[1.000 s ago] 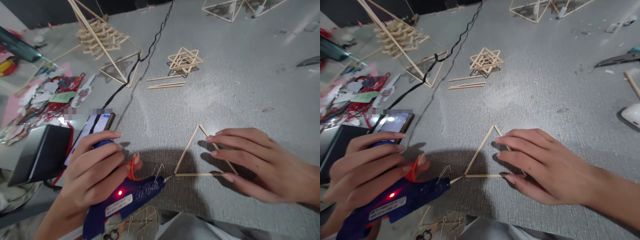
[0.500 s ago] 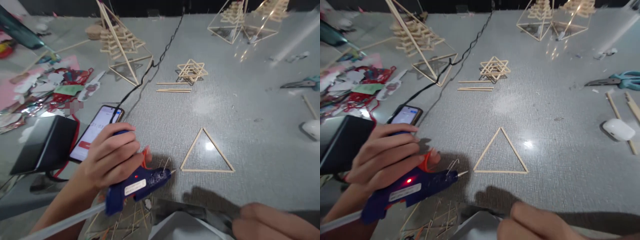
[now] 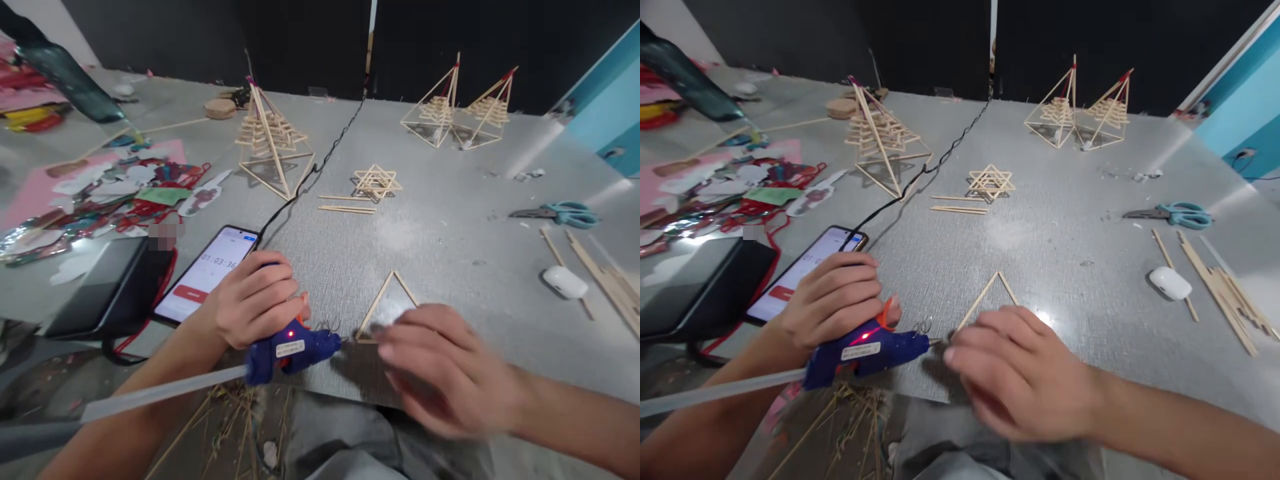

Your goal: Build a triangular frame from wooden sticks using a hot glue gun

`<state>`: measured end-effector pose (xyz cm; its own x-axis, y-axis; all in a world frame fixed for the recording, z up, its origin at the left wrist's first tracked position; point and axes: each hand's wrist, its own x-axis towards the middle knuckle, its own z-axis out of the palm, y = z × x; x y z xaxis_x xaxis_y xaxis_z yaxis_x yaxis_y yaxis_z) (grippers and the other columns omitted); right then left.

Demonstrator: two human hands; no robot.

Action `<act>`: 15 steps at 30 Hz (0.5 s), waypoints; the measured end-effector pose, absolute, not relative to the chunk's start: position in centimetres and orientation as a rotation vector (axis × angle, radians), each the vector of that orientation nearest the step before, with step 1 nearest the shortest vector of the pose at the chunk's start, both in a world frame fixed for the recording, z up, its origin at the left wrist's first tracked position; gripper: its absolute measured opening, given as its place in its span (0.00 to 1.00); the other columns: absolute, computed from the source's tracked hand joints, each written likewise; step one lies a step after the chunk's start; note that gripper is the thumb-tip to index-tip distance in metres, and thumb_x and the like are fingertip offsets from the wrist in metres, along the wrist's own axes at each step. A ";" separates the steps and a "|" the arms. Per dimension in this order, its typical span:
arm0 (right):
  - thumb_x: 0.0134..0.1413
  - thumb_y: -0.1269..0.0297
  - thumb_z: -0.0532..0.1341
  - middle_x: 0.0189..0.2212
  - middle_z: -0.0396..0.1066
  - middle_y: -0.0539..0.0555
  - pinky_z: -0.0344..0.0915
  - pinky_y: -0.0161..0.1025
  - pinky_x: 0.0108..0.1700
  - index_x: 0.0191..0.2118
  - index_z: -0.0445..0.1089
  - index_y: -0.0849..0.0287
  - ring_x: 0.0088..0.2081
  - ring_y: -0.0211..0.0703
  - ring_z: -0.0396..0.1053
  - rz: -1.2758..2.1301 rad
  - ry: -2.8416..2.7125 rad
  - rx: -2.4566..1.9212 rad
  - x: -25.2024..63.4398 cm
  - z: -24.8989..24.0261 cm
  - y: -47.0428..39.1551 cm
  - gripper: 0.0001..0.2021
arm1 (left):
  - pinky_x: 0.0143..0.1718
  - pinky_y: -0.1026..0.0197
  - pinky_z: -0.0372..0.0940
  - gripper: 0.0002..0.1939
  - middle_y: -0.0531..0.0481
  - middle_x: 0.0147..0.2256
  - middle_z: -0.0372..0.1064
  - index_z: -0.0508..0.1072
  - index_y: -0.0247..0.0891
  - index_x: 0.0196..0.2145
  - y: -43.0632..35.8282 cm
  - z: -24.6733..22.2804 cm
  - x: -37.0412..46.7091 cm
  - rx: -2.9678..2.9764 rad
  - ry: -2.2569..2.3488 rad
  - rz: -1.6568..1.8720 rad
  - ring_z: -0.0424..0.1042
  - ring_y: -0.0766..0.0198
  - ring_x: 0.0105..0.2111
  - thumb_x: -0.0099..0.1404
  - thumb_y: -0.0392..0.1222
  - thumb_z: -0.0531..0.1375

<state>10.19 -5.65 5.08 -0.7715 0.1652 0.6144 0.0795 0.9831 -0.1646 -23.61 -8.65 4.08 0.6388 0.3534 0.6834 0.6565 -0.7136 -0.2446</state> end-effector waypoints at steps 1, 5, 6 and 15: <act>0.70 0.73 0.60 0.51 0.82 0.60 0.72 0.45 0.58 0.58 0.70 0.67 0.54 0.49 0.75 0.174 -2.493 -0.201 9.4 4.5 -4.9 0.14 | 0.44 0.48 0.81 0.06 0.51 0.32 0.77 0.72 0.36 0.41 -8.6 4.0 -23.6 -2.382 -0.775 -0.852 0.78 0.58 0.36 0.73 0.32 0.67; 0.70 0.72 0.59 0.55 0.81 0.61 0.67 0.49 0.62 0.60 0.69 0.68 0.59 0.53 0.72 0.177 -2.571 -0.153 8.2 2.7 -3.8 0.16 | 0.46 0.46 0.81 0.06 0.50 0.32 0.77 0.73 0.36 0.41 -8.9 3.8 -23.7 -2.406 -0.792 -0.864 0.78 0.57 0.37 0.72 0.32 0.68; 0.70 0.72 0.60 0.55 0.81 0.61 0.66 0.49 0.63 0.60 0.68 0.69 0.60 0.54 0.71 0.197 -2.575 -0.172 8.1 2.5 -3.8 0.16 | 0.46 0.45 0.81 0.06 0.50 0.33 0.77 0.73 0.36 0.41 -9.1 3.8 -23.7 -2.417 -0.795 -0.864 0.78 0.57 0.37 0.72 0.31 0.67; 0.70 0.74 0.61 0.50 0.82 0.60 0.65 0.48 0.61 0.57 0.69 0.68 0.59 0.54 0.70 0.257 -2.578 -0.264 8.0 2.2 -3.9 0.13 | 0.47 0.44 0.81 0.10 0.50 0.38 0.79 0.75 0.36 0.42 -10.2 3.9 -23.3 -2.464 -0.914 -0.871 0.79 0.56 0.42 0.68 0.29 0.72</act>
